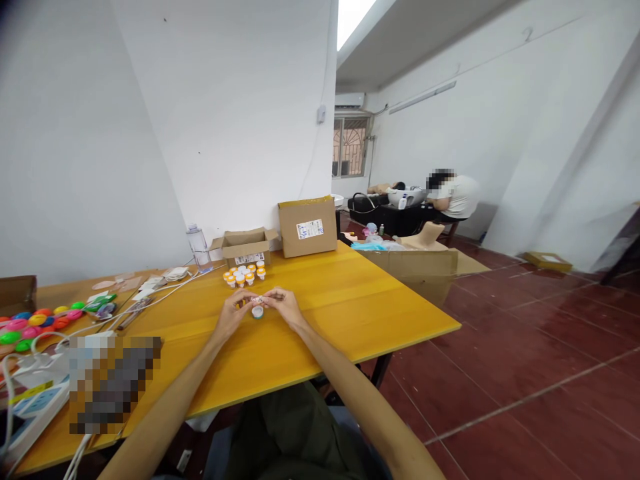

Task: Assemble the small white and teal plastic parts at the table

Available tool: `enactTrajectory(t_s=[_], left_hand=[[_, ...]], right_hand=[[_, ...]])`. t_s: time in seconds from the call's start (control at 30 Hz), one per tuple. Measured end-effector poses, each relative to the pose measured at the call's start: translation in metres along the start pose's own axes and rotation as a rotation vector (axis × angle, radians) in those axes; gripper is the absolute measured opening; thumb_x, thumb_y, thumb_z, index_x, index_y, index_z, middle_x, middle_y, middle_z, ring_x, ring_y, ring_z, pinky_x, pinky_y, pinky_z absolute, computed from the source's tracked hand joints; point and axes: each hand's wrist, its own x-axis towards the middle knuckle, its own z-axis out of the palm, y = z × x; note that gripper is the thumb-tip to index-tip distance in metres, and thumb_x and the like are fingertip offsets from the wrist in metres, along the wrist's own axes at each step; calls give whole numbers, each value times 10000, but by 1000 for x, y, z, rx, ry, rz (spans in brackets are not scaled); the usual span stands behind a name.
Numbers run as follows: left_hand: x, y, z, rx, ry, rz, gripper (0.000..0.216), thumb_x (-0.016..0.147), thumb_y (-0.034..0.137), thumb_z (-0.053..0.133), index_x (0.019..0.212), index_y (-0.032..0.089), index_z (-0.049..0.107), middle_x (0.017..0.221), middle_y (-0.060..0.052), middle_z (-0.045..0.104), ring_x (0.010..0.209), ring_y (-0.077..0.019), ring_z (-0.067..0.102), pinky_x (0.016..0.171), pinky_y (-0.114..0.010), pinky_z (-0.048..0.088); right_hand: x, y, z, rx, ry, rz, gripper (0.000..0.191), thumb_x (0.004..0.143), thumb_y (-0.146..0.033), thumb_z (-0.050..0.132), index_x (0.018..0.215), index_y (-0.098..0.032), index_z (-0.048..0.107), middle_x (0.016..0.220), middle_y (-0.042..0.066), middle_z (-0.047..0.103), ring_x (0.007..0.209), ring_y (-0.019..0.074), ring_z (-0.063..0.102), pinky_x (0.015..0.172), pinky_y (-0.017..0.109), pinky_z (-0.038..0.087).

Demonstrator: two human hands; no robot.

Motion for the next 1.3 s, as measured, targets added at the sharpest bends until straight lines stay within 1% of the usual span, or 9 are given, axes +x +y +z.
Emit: enactTrajectory(t_s=[0.17, 0.33, 0.6, 0.83, 1.03, 1.3], left_hand=[[0, 4, 2, 18, 29, 46, 218, 792, 412, 662, 800, 213, 749, 788, -26, 599, 673, -136, 510, 616, -250, 404], [0, 2, 3, 9, 5, 56, 223, 794, 417, 662, 815, 213, 749, 774, -27, 641, 636, -134, 514, 590, -250, 401], [0, -3, 4, -24, 19, 57, 244, 765, 436, 684, 809, 202, 739, 751, -25, 660, 645, -140, 550, 598, -248, 444], [-1, -5, 4, -66, 30, 74, 237, 745, 429, 702, 795, 200, 737, 758, -27, 671, 665, -148, 591, 624, -258, 494], [-1, -8, 4, -86, 15, 81, 226, 736, 417, 712, 791, 199, 730, 775, -28, 672, 684, -148, 613, 639, -264, 519], [-2, -13, 6, -122, 5, 41, 231, 702, 411, 738, 790, 198, 723, 806, -31, 673, 705, -154, 630, 663, -278, 542]], right_hand=[[-1, 0, 0, 24, -38, 18, 314, 526, -437, 845, 670, -195, 705, 697, 10, 710, 692, 171, 662, 700, 308, 541], [0, 3, 0, 37, -68, 19, 289, 548, -426, 839, 674, -198, 712, 677, 3, 704, 663, 161, 650, 697, 308, 536], [-1, 2, 1, 55, -61, 32, 292, 540, -417, 845, 684, -200, 712, 687, 3, 708, 672, 161, 653, 714, 311, 537], [-2, -1, 2, 40, -51, 33, 324, 479, -397, 873, 682, -204, 710, 727, 6, 711, 721, 170, 653, 747, 318, 533], [0, 3, 1, 7, -50, 12, 319, 489, -389, 871, 691, -206, 705, 729, 4, 701, 723, 167, 647, 750, 315, 522], [1, 3, 2, -24, -36, -24, 317, 491, -401, 866, 680, -210, 697, 706, 3, 691, 695, 160, 635, 724, 300, 519]])
